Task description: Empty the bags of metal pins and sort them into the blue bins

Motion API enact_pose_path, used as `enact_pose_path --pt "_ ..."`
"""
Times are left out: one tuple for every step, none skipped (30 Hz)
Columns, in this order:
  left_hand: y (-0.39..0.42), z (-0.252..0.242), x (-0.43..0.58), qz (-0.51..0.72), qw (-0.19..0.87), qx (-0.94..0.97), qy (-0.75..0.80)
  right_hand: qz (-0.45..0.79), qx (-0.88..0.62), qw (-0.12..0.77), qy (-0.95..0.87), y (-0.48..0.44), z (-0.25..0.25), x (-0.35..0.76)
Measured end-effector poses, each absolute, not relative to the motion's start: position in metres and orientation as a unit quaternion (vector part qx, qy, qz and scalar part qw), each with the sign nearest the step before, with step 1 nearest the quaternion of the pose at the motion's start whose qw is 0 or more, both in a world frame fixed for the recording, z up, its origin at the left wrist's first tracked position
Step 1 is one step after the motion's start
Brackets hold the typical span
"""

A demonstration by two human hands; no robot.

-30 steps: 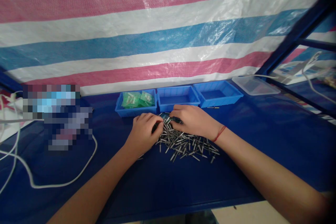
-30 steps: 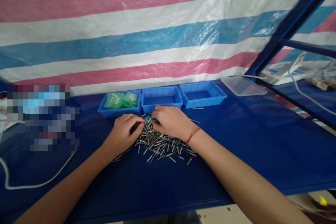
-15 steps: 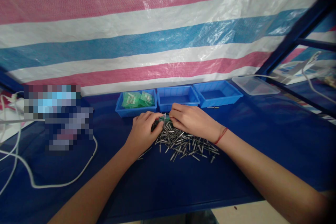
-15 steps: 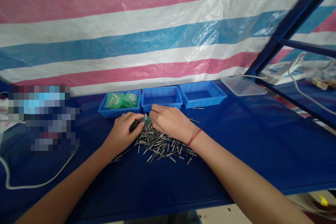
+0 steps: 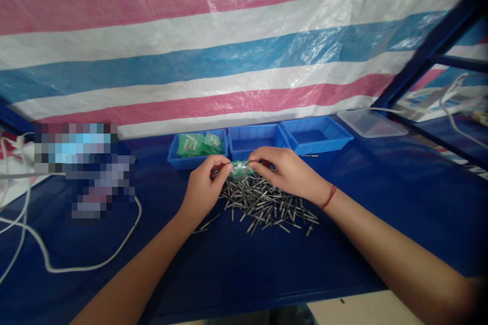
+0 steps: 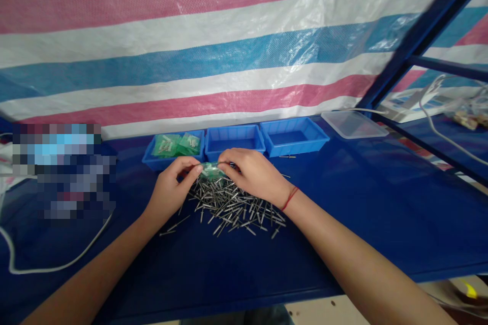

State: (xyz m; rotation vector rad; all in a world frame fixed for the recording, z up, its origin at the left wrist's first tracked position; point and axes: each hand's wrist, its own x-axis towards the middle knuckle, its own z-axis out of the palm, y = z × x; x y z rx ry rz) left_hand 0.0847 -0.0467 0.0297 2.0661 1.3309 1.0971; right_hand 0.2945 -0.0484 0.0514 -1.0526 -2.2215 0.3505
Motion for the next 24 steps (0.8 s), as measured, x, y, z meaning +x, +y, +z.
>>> enact_pose_path --pt "-0.0464 0.0294 0.0844 0.402 0.235 0.741 0.484 0.157 -0.404 0.337 -0.836 -0.0486 0.0509 0.2943" --pt "-0.0461 0.0291 0.0841 0.403 0.249 0.735 0.486 0.183 -0.407 0.353 -0.822 -0.0486 0.05 0.294" --pt "-0.046 0.0289 0.0837 0.401 0.262 0.729 0.488 0.211 -0.412 0.371 -0.805 -0.0486 0.0488 0.2937" --pt "-0.0461 0.029 0.0833 0.395 0.274 0.728 0.489 0.241 -0.417 0.388 -0.786 -0.0483 0.0473 0.2935" --pt "-0.0465 0.0293 0.0829 0.384 0.282 0.732 0.487 0.271 -0.421 0.403 -0.766 -0.048 0.0457 0.2933" --pt "-0.047 0.0299 0.0825 0.371 0.285 0.739 0.485 0.301 -0.424 0.415 -0.747 -0.0477 0.0442 0.2932" --pt "-0.0477 0.0308 0.0822 0.359 0.282 0.747 0.483 0.327 -0.428 0.423 -0.728 -0.0474 0.043 0.2931" --pt "-0.0484 0.0318 0.0819 0.348 0.273 0.756 0.483 0.35 -0.432 0.43 -0.711 -0.0471 0.0421 0.2929" --pt "-0.0491 0.033 0.0816 0.339 0.261 0.762 0.485 0.37 -0.435 0.435 -0.696 -0.047 0.0417 0.2926" --pt "-0.0498 0.0342 0.0814 0.335 0.248 0.766 0.489 0.387 -0.438 0.439 -0.682 -0.0471 0.0417 0.2922" --pt "-0.0503 0.0352 0.0812 0.334 0.235 0.768 0.493 0.402 -0.44 0.442 -0.67 -0.0472 0.042 0.2918" --pt "-0.0507 0.0359 0.081 0.334 0.226 0.769 0.495 0.415 -0.443 0.443 -0.659 -0.0475 0.0425 0.2913" --pt "-0.051 0.0364 0.0809 0.335 0.22 0.771 0.495 0.425 -0.447 0.444 -0.65 -0.0478 0.043 0.2907" --pt "-0.0512 0.0365 0.0808 0.336 0.216 0.772 0.494 0.431 -0.452 0.444 -0.642 -0.0482 0.0434 0.2901" --pt "-0.0514 0.0364 0.0807 0.339 0.214 0.773 0.492 0.435 -0.458 0.444 -0.635 -0.0486 0.0437 0.2895" --pt "-0.0515 0.036 0.0807 0.344 0.212 0.771 0.492 0.437 -0.462 0.447 -0.629 -0.0492 0.0439 0.2889" --pt "-0.0515 0.0354 0.0807 0.353 0.214 0.767 0.491 0.444 -0.461 0.45 -0.623 -0.0498 0.0441 0.2883" --pt "-0.0516 0.0348 0.0808 0.365 0.221 0.761 0.489 0.454 -0.454 0.453 -0.618 -0.0506 0.0443 0.2878" --pt "-0.0516 0.0343 0.081 0.379 0.234 0.752 0.486 0.467 -0.445 0.457 -0.612 -0.0513 0.0446 0.2873" --pt "-0.0516 0.034 0.0812 0.394 0.25 0.741 0.483 0.482 -0.437 0.458 -0.606 -0.0522 0.045 0.2868" --pt "-0.0517 0.034 0.0814 0.405 0.268 0.73 0.48 0.495 -0.431 0.46 -0.598 -0.0529 0.0455 0.2864" --pt "-0.0519 0.0341 0.0816 0.414 0.283 0.721 0.478 0.506 -0.429 0.463 -0.589 -0.0535 0.046 0.2861" --pt "-0.0521 0.0345 0.0817 0.42 0.293 0.715 0.475 0.512 -0.428 0.467 -0.58 -0.0538 0.0464 0.2859" --pt "-0.0523 0.0349 0.0818 0.425 0.298 0.713 0.472 0.514 -0.428 0.473 -0.573 -0.0539 0.0466 0.2857"
